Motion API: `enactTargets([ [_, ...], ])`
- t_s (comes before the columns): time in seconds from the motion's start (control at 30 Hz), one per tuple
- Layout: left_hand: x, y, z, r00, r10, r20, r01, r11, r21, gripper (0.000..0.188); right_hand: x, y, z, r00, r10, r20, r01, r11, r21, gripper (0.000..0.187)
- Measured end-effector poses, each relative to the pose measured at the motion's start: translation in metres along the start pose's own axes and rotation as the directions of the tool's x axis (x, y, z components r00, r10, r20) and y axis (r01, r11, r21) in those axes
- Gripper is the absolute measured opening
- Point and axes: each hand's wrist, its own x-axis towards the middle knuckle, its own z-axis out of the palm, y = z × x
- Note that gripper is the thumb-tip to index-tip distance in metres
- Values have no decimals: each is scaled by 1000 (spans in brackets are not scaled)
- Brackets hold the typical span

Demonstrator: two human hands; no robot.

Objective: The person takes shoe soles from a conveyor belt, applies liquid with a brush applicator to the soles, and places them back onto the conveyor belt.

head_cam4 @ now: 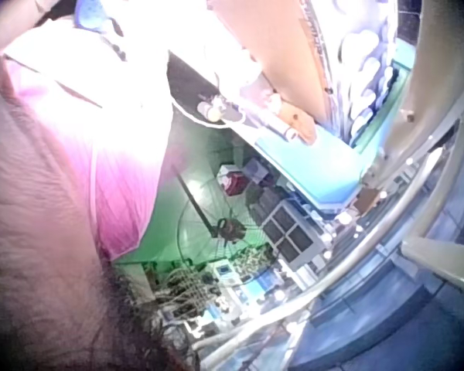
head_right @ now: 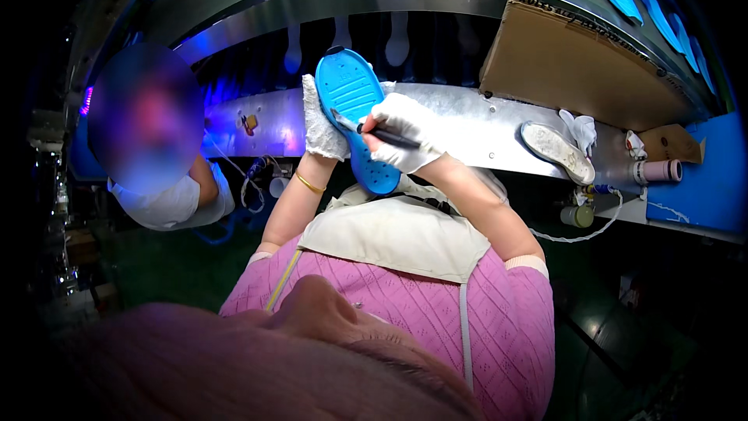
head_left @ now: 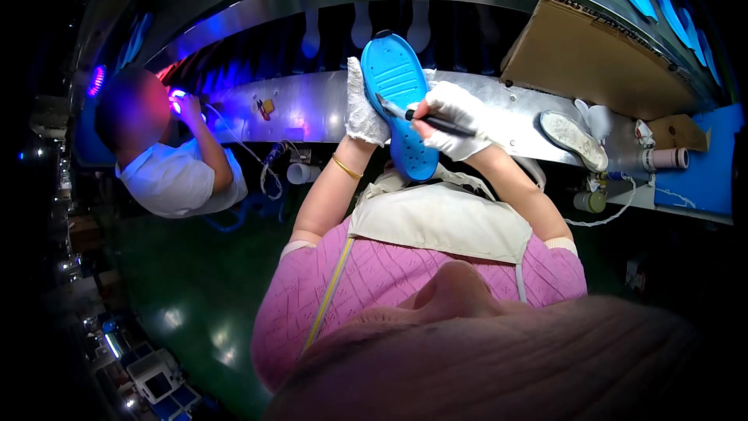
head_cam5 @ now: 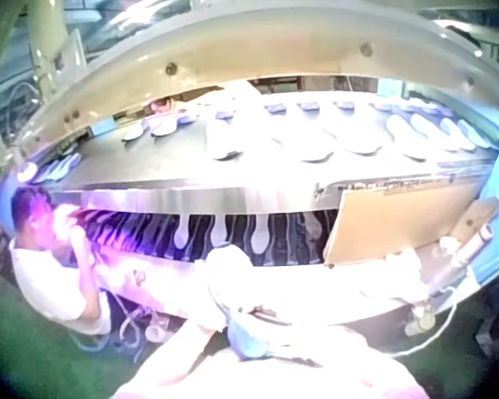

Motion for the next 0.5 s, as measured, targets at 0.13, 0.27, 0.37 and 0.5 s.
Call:
enactTargets([
  [0.13, -3, 3, -5, 999, -21, 39, 23, 997, -75, 89, -14, 12, 1, 986, 164, -11, -161, 977, 141, 16],
  [0.27, -9, 3, 6, 998, -2, 55, 3, 1000, -10, 93, -24, 3, 4, 930, 365, 47, -366, 905, 216, 12],
  [0.37, -27, -10, -14, 993, -86, 76, 81, 994, 73, 103, -30, 5, -11, 853, 522, -2, -479, 785, 393, 9],
  [0.5, -29, -30, -20, 994, -99, 39, 83, 951, 298, 106, -43, 9, 0, 900, 436, -11, -415, 864, 284, 10],
])
